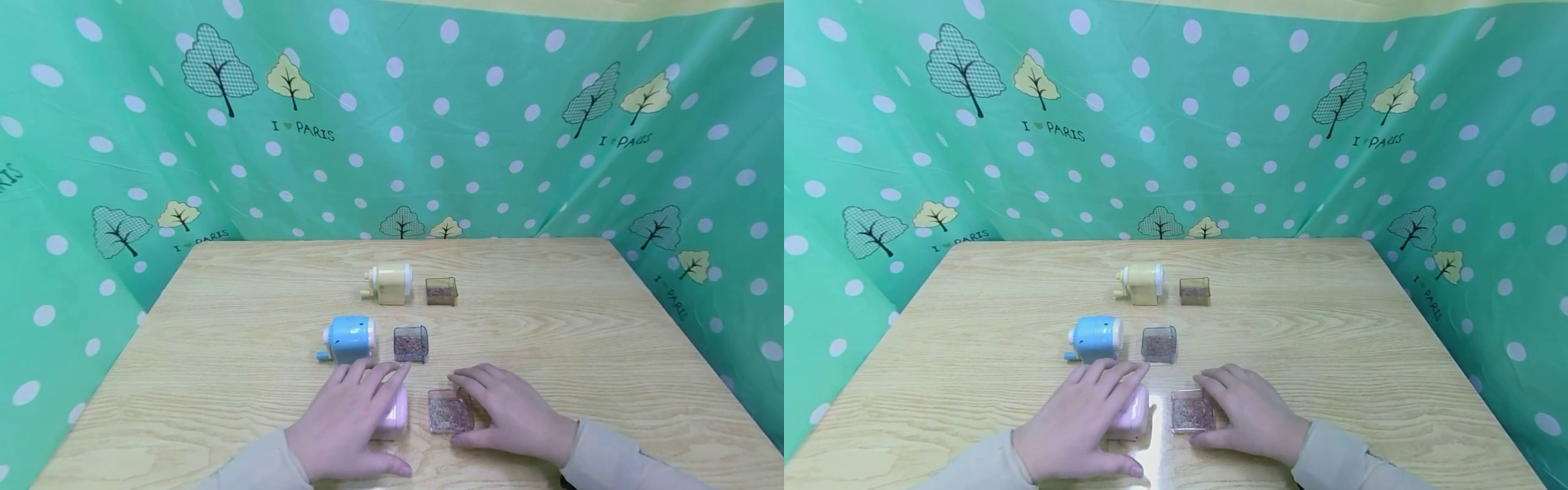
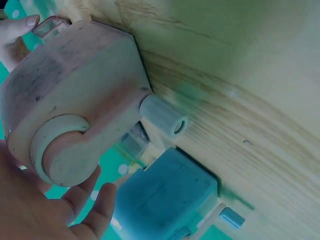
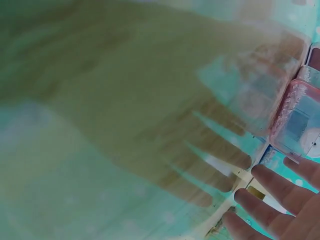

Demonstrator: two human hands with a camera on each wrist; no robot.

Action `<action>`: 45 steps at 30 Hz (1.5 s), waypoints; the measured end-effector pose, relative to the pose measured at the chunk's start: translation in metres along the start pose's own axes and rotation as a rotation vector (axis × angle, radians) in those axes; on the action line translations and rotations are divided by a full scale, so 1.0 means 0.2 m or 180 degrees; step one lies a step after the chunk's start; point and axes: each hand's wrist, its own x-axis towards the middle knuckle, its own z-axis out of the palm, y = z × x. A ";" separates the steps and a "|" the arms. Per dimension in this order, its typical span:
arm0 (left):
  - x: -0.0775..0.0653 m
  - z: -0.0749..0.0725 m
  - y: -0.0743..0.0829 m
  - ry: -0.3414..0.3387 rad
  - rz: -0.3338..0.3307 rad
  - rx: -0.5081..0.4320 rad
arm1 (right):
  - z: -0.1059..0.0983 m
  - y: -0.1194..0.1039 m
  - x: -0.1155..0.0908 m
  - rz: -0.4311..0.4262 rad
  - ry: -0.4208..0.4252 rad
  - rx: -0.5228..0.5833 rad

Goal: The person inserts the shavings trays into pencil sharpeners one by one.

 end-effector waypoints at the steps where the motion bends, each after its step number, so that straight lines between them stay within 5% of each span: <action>1: 0.00 0.00 0.00 -0.0014 -0.0012 -0.0002 | 0.00 0.00 0.00 -0.0005 -0.0008 0.0001; 25: 0.01 0.04 -0.01 -0.0171 -0.0120 -0.0045 | 0.01 0.00 0.01 -0.0132 0.0048 -0.0057; 45: 0.02 0.09 -0.02 0.0399 0.0176 -0.0073 | 0.01 -0.02 0.03 -0.0107 0.0024 -0.0085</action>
